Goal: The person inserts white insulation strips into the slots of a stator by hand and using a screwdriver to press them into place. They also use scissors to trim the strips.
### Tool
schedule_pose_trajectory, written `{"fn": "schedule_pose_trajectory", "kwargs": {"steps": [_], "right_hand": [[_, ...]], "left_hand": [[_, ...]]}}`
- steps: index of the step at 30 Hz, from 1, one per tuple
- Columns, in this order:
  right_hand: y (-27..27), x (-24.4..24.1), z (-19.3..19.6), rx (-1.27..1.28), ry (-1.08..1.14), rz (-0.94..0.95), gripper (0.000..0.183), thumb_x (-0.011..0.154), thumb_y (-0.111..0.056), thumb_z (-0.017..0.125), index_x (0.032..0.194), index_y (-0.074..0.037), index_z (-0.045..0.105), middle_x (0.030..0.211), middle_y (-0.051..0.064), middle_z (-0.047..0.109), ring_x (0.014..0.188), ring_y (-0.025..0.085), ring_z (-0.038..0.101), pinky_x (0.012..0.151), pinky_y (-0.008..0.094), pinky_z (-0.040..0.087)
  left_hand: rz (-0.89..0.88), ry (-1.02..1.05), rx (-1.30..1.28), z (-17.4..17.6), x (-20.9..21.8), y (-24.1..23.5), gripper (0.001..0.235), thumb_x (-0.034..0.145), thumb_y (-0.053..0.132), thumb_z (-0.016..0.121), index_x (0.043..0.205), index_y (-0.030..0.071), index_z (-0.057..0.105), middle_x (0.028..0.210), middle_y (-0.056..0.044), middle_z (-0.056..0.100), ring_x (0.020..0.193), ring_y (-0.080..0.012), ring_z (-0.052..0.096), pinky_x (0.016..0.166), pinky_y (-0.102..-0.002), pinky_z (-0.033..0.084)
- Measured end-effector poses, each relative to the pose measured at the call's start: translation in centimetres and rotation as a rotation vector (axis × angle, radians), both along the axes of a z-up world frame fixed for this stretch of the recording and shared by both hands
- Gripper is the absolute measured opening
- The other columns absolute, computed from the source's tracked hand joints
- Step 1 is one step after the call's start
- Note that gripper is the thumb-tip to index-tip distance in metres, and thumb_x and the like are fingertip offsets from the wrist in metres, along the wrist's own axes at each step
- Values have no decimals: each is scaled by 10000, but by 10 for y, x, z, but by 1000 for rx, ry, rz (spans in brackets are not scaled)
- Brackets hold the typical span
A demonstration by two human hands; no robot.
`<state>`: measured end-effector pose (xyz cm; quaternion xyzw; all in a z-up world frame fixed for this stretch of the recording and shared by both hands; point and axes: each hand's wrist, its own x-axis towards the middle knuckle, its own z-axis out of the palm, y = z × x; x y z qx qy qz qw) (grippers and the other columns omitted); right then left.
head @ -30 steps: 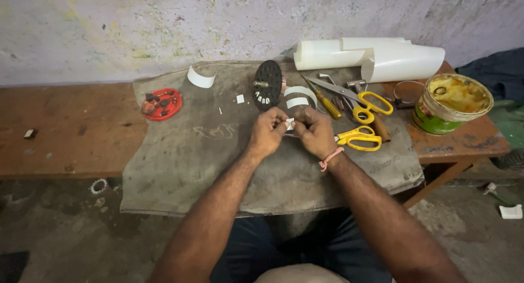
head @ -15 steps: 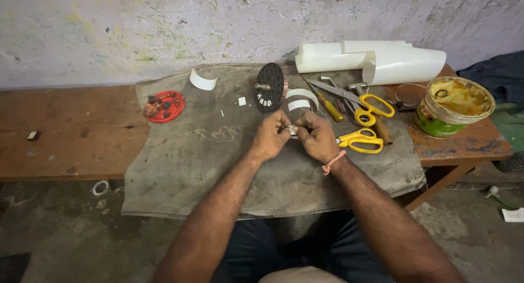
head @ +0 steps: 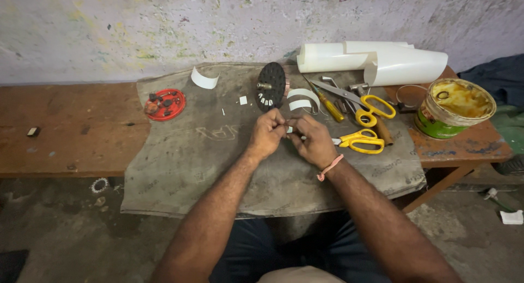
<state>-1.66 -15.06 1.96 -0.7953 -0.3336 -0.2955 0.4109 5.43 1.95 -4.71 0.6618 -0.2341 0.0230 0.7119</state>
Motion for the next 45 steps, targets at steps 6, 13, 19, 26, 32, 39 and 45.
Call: {"fn": "schedule_pose_trajectory", "kwargs": {"steps": [6,13,19,26,32,39,45], "right_hand": [[-1,-1,-3,37,32,-13,278,794,55,749,1055,-22,690,1053,145,699,897,306,726,748,353,578],[-2,0,-5,79,71,8,199,809,61,744,984,-24,708,971,127,714,864,288,741,731,342,579],[-4,5,-8,140,112,-45,186,796,59,744,965,-12,714,948,122,723,829,257,731,708,328,559],[-7,12,-16,318,217,-160,201,789,18,804,955,5,692,895,103,713,784,168,691,695,296,541],[-7,15,-20,363,252,-180,180,795,20,803,934,5,688,824,71,693,731,123,637,668,271,522],[-7,18,-25,395,269,-173,176,789,24,807,917,10,688,819,67,684,721,110,626,654,260,519],[-10,21,-28,370,221,-199,208,778,16,820,947,7,699,873,78,735,768,108,691,694,264,555]], "left_hand": [[-16,7,41,2,-1,2,145,892,-115,553,897,29,541,783,-16,630,696,-68,616,620,-256,536],[-1,19,79,-4,3,1,131,887,-111,551,908,17,568,787,-39,662,695,-85,631,626,-259,519],[1,-51,102,9,-4,-2,70,920,-57,611,947,7,601,853,-45,696,784,-112,691,695,-280,568],[615,-511,572,46,-26,3,207,883,147,754,995,13,645,949,-173,696,849,-371,700,731,-434,555],[759,-628,978,63,-11,-9,314,871,329,747,970,47,649,938,-163,678,833,-353,704,671,-460,579],[876,-814,1289,53,14,-21,96,874,178,656,848,89,682,774,-98,699,661,-249,722,527,-378,583],[801,-788,1296,46,37,-23,123,839,168,635,820,70,706,757,-113,709,642,-259,724,532,-377,587]]}}
